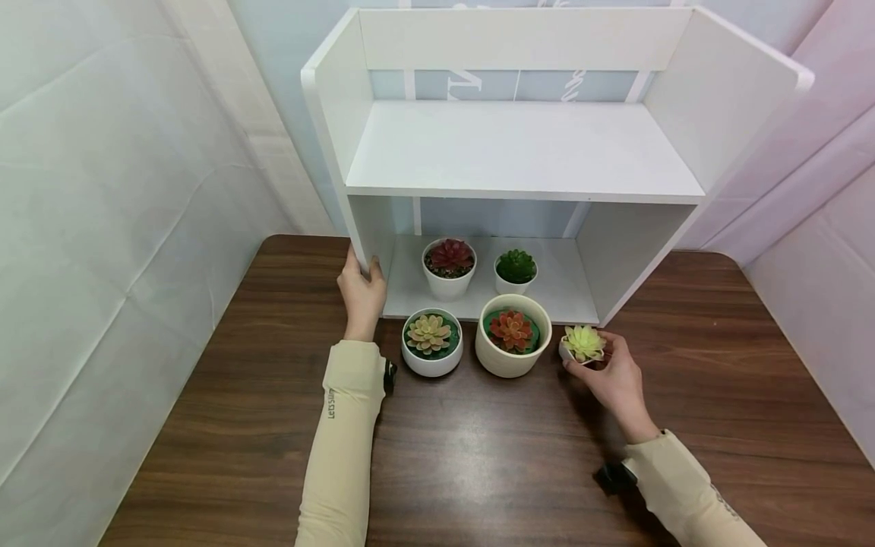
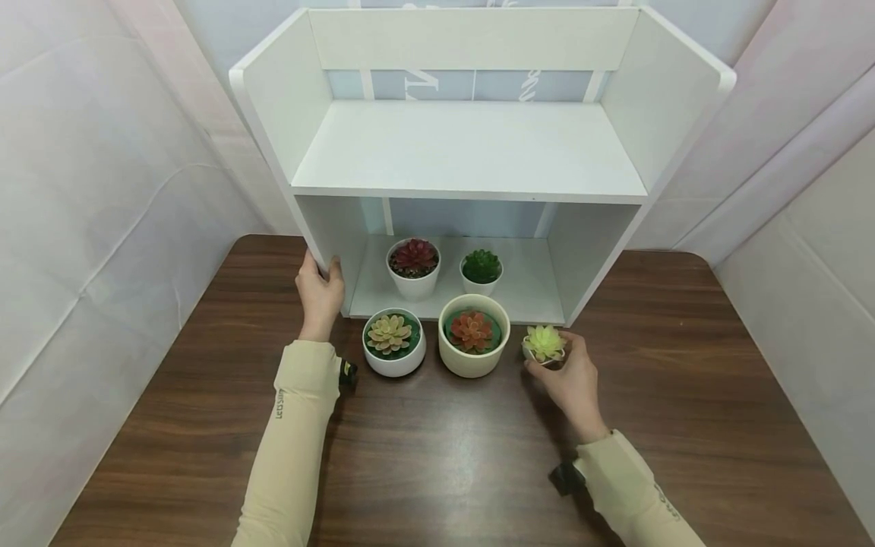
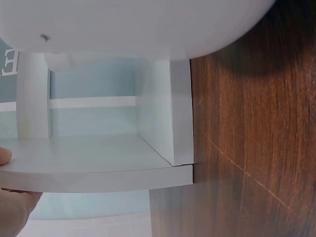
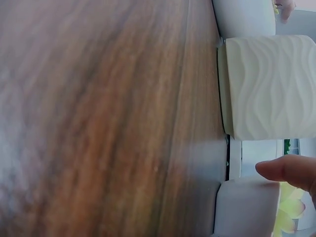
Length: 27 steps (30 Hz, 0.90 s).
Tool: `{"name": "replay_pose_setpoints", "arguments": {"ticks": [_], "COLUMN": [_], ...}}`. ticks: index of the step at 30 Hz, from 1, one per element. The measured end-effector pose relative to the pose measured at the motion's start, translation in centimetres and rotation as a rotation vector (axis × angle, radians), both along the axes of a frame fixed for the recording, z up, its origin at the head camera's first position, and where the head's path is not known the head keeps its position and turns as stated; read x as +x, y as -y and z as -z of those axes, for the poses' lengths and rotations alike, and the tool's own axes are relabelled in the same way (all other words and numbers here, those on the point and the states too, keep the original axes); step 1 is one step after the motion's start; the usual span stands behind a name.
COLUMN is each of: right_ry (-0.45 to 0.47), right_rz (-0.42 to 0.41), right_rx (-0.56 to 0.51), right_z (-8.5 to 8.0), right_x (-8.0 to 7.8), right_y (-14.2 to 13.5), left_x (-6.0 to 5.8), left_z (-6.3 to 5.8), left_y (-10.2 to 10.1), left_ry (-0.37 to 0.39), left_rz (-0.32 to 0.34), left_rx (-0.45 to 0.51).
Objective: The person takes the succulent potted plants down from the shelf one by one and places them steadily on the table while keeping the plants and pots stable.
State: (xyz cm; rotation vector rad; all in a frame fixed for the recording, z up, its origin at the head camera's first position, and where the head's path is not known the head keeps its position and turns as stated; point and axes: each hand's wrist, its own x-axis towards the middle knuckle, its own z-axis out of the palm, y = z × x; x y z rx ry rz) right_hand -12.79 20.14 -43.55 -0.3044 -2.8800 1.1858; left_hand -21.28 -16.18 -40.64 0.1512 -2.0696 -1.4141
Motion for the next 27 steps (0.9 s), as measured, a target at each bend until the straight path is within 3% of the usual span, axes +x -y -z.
{"name": "replay_pose_setpoints", "arguments": {"ticks": [27], "right_ry": [0.016], "right_rz": [-0.132], "right_rx": [0.052], "right_z": [-1.3], "right_x": [-0.3], "right_y": [-0.7], "left_x": [0.1], "left_z": [-0.1], "left_y": [-0.1], "left_ry": [0.020], "left_rz": [0.009], "left_rx": [0.003]}}
